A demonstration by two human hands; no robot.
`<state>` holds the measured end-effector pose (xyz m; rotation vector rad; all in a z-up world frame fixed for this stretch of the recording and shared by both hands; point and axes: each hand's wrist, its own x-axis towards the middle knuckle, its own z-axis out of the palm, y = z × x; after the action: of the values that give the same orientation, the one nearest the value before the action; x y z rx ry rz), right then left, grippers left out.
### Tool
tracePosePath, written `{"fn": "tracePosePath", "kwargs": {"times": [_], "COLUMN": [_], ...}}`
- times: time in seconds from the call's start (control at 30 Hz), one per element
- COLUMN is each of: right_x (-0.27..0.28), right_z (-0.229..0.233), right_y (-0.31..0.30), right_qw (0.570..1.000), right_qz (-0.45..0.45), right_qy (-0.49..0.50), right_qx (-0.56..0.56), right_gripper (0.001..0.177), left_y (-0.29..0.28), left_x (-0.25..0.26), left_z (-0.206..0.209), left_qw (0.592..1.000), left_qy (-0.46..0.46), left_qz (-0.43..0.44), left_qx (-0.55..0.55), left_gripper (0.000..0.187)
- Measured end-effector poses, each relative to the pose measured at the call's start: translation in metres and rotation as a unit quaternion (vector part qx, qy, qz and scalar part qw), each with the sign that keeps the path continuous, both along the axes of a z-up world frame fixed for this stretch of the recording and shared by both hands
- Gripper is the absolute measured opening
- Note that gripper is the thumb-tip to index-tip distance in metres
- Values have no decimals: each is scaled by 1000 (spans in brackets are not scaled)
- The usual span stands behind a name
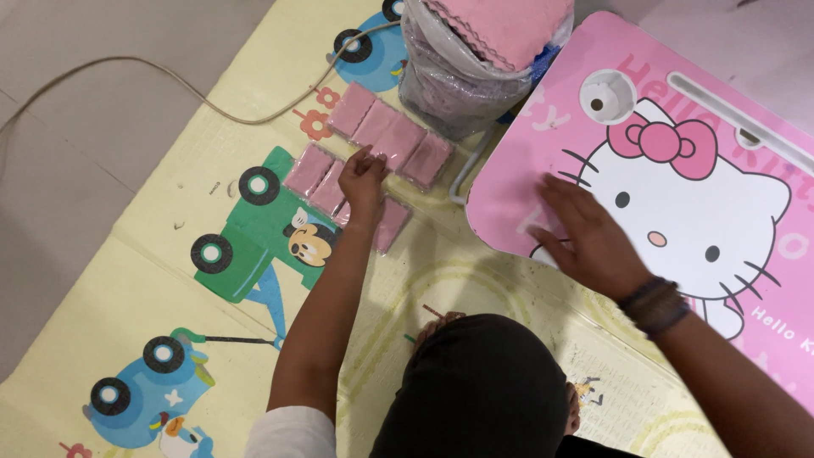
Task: The person uses a lint roller to remove debris from small pieces of pink fabric before placing them into individual plastic sleeves.
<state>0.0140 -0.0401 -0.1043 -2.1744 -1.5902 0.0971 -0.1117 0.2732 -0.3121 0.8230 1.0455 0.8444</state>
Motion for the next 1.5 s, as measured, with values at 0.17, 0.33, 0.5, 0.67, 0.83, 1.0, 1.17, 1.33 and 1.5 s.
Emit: {"fn": "tracePosePath", "kwargs": {"times": [0.17, 0.33, 0.5, 0.67, 0.83, 1.0, 1.17, 1.33, 1.5], "right_x": [-6, -11, -13, -15, -17, -17, -18, -18, -18], "right_z": [-32, -55, -58, -58, -57, -58, -57, -59, -58], "right_y": [54, 75, 76, 77, 77, 77, 77, 77, 78], "right_qw": [999, 995, 996, 996, 996, 996, 996, 995, 994], "right_qz": [7, -12, -35, -44, -48, -55, -55, -55, -56], "right_qy": [-8, -34, -44, -49, -47, -51, -55, -56, -64], "right_qx": [44, 90, 66, 55, 52, 48, 52, 64, 66], "right_gripper": [55, 56, 52, 52, 52, 51, 51, 50, 49], "left_y": [6, 8, 14, 7, 2, 2, -6, -3, -3], "left_x": [18, 21, 22, 23, 18, 19, 23, 27, 26], "left_z": [-25, -49, -67, -75, -59, -22, -33, -61, -55], "left_qw": [998, 993, 976, 954, 890, 716, 654, 630, 640], "left_qy": [45, 85, 168, 230, 296, 258, 330, 359, 355], "left_qz": [1, -3, -12, -22, -16, -143, -293, -318, -320], "left_qx": [49, 82, 140, 192, 347, 633, 615, 611, 601], "left_gripper": [37, 39, 37, 41, 55, 51, 55, 57, 56]}}
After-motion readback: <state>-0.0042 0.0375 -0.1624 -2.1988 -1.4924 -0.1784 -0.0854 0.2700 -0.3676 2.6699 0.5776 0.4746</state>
